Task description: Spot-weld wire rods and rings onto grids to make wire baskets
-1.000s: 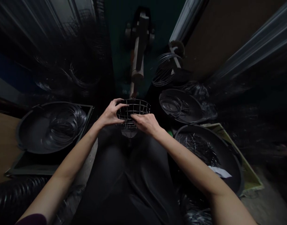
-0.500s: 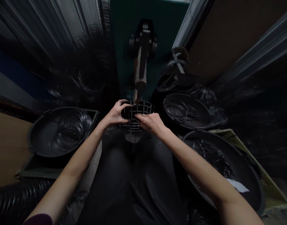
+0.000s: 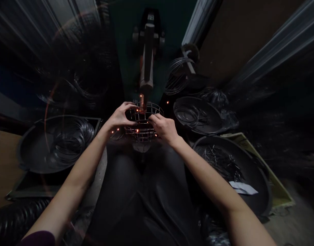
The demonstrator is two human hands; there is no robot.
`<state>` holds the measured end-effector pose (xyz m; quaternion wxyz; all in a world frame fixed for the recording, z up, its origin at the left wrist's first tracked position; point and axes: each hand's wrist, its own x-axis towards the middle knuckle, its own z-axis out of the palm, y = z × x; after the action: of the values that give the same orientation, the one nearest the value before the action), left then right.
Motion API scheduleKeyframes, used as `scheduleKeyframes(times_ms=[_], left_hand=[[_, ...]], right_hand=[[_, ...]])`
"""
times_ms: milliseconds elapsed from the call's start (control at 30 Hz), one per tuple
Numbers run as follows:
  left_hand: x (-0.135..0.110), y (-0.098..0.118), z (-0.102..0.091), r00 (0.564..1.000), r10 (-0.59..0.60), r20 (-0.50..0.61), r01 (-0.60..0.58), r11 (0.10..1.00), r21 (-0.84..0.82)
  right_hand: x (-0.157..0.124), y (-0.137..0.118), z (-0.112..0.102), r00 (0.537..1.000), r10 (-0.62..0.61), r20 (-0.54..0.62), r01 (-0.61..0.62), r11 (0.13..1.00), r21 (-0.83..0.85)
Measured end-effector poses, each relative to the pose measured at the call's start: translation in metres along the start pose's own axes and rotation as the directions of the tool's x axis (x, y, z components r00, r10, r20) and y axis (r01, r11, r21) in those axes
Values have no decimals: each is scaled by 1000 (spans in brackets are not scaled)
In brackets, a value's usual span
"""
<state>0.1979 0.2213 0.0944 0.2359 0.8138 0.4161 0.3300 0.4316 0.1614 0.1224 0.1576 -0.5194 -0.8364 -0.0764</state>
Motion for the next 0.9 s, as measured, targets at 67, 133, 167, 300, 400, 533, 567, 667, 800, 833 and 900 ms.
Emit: scheduleKeyframes(times_ms=[67, 133, 167, 300, 400, 533, 567, 667, 800, 833, 900], left_hand=[[6, -2, -2, 1000, -19, -10, 19, 1000, 12], [12, -3, -3, 1000, -20, -6, 20, 1000, 16], [14, -4, -4, 1000, -17, -1, 17, 1000, 12], [19, -8, -5, 1000, -12, 2, 12, 1000, 8], [27, -12, -7, 999, -49, -17, 50, 999, 20], [42, -15, -10, 998, -63, 2, 63, 998, -2], [45, -16, -10, 999, -54, 1, 54, 999, -6], [45, -18, -10, 999, -30, -10, 30, 998, -52], [17, -39, -18, 995, -85, -53, 71, 972, -223], [5, -48, -20, 985, -139, -99, 107, 956, -272], [-20, -66, -22, 946, -265, -186, 185, 913, -364]], right_hand=[[5, 3, 3, 999, 42, -24, -42, 999, 0], [12, 4, 5, 998, 56, -31, -55, 998, 18], [14, 5, 5, 998, 62, -32, -61, 998, 28], [21, 8, 9, 995, 99, -12, -99, 994, 38], [29, 12, 13, 990, 138, -5, -137, 988, 73], [48, 16, 18, 979, 205, -26, -198, 967, 163], [52, 16, 17, 977, 213, -28, -203, 959, 200], [45, 18, 7, 977, 208, -58, -179, 932, 316], [-32, 44, -10, 933, 342, -117, -264, 866, 424], [-63, 58, -10, 892, 445, -83, -376, 829, 413], [-130, 93, -3, 746, 663, 62, -659, 720, 218]])
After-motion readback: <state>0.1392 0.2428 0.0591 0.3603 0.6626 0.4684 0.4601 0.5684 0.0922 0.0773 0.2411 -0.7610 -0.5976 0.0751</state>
